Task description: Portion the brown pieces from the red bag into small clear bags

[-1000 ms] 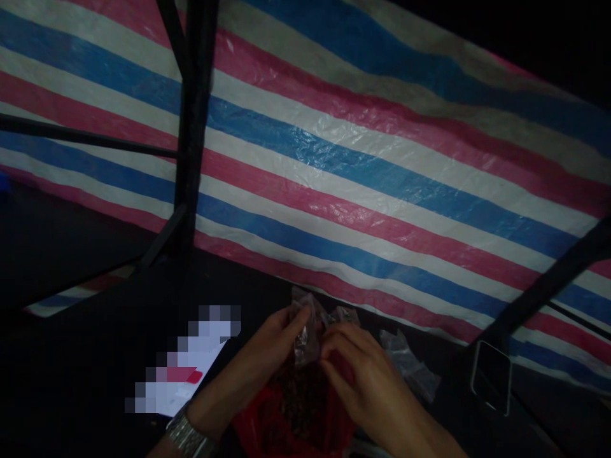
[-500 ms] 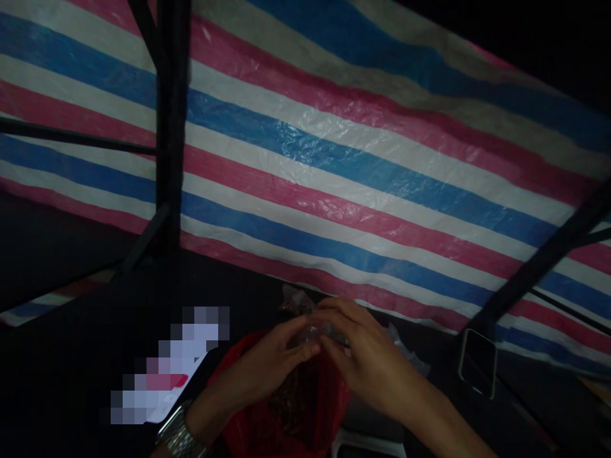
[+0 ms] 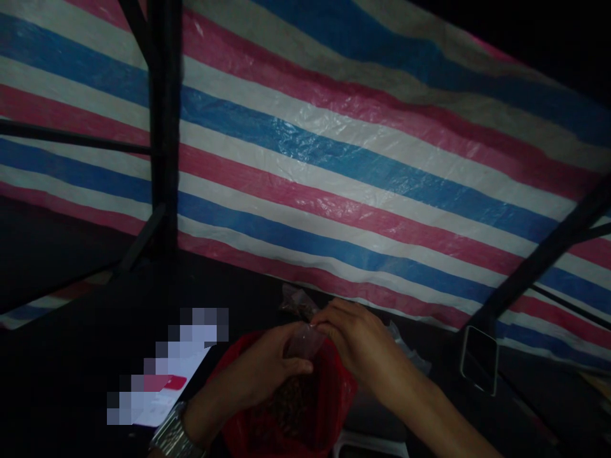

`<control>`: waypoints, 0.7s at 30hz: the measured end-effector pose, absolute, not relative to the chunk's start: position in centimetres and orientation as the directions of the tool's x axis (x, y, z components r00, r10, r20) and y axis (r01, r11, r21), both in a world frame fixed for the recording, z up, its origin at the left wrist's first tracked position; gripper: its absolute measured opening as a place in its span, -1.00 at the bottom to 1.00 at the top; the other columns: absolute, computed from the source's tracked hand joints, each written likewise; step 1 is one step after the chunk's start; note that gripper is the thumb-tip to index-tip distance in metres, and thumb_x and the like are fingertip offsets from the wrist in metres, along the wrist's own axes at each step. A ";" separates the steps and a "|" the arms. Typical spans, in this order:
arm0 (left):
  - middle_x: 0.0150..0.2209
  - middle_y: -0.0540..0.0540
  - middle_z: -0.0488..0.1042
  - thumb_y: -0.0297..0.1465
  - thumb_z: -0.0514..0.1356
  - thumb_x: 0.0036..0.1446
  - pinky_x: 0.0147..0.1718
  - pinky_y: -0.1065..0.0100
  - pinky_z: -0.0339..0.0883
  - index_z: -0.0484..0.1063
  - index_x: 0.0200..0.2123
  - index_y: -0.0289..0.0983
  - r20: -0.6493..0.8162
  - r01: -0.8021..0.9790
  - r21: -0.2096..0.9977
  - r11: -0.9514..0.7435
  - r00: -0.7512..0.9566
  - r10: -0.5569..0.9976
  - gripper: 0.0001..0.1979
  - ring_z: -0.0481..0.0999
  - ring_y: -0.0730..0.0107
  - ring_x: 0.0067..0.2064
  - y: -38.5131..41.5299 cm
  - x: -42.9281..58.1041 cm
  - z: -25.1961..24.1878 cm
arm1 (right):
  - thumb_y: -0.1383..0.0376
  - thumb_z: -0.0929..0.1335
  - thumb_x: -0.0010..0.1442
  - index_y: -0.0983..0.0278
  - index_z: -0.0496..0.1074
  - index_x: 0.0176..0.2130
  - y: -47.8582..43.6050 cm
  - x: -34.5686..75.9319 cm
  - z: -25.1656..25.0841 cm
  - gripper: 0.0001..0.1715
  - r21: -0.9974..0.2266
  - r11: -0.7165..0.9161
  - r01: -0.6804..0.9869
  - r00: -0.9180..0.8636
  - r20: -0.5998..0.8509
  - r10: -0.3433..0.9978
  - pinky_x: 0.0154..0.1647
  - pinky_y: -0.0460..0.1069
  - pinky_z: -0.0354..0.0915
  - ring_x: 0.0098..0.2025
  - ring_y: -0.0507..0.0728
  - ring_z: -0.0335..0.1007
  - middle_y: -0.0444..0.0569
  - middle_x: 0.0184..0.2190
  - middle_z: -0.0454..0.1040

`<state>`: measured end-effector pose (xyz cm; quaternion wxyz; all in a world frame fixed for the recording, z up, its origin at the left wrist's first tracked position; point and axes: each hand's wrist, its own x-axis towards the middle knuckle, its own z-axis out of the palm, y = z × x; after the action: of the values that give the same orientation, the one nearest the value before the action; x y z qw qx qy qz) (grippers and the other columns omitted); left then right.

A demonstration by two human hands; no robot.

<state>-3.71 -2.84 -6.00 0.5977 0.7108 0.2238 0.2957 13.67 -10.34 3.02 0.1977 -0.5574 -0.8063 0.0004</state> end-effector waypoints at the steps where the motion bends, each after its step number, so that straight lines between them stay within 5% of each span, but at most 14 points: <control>1: 0.06 -0.04 0.69 -0.45 0.31 0.09 0.16 0.23 0.38 0.60 0.01 -0.15 0.152 -0.034 0.982 -0.186 0.730 0.666 -0.62 0.63 0.11 0.11 -2.9 -3.7 -5.9 | 0.48 0.32 0.46 0.20 0.61 -0.11 -10.3 13.7 2.9 -0.71 -0.240 0.375 0.895 -0.293 0.317 0.902 -0.02 0.01 0.34 -0.08 0.13 0.56 -0.08 -0.15 0.62; 9: -0.16 0.00 0.68 -0.46 0.29 0.07 -0.08 0.28 0.39 0.59 -0.22 -0.18 0.168 0.038 0.965 -0.260 0.674 0.719 -0.82 0.63 0.15 -0.09 -2.9 -3.7 -5.9 | 0.52 0.35 0.41 0.21 0.59 -0.14 -10.5 14.0 2.6 -0.74 -0.328 0.364 0.872 -0.266 0.309 0.913 -0.05 -0.03 0.34 -0.09 0.10 0.56 -0.10 -0.16 0.61; 15: 0.11 -0.04 0.59 -0.37 0.40 0.05 0.17 0.24 0.30 0.57 0.06 -0.06 0.242 0.092 0.932 -0.351 0.564 0.790 -0.55 0.53 0.10 0.16 -2.9 -4.9 -4.1 | 0.46 0.36 0.43 0.20 0.59 -0.11 -10.5 14.6 2.5 -0.77 -0.381 0.294 0.877 -0.161 0.344 0.925 -0.07 -0.01 0.36 -0.11 0.12 0.60 -0.09 -0.16 0.66; 18: 0.11 -0.18 0.56 -0.12 0.36 0.14 0.16 0.04 0.33 0.55 0.12 -0.10 0.332 0.323 0.839 -0.438 0.333 0.883 -0.51 0.53 -0.12 0.17 -2.6 -6.8 -4.0 | 0.44 0.33 0.45 0.18 0.60 -0.08 -10.7 15.1 2.4 -0.73 -0.388 0.282 0.878 -0.141 0.352 0.925 -0.08 -0.01 0.37 -0.12 0.12 0.61 -0.09 -0.14 0.67; 21: 0.13 -0.34 0.55 0.03 0.41 0.01 0.08 -0.17 0.39 0.53 0.19 -0.17 0.223 0.468 0.846 -0.256 0.126 0.967 -0.28 0.58 -0.39 0.10 -2.4 -9.2 -5.3 | 0.45 0.32 0.43 0.19 0.59 -0.11 -11.0 15.3 2.3 -0.73 -0.373 0.280 0.885 -0.143 0.356 0.924 -0.10 -0.01 0.37 -0.15 0.12 0.60 -0.08 -0.17 0.66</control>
<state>-9.21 -2.45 -5.25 0.3106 0.6829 0.5250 0.4018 15.28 -10.96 2.25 0.2647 -0.5988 -0.7550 0.0368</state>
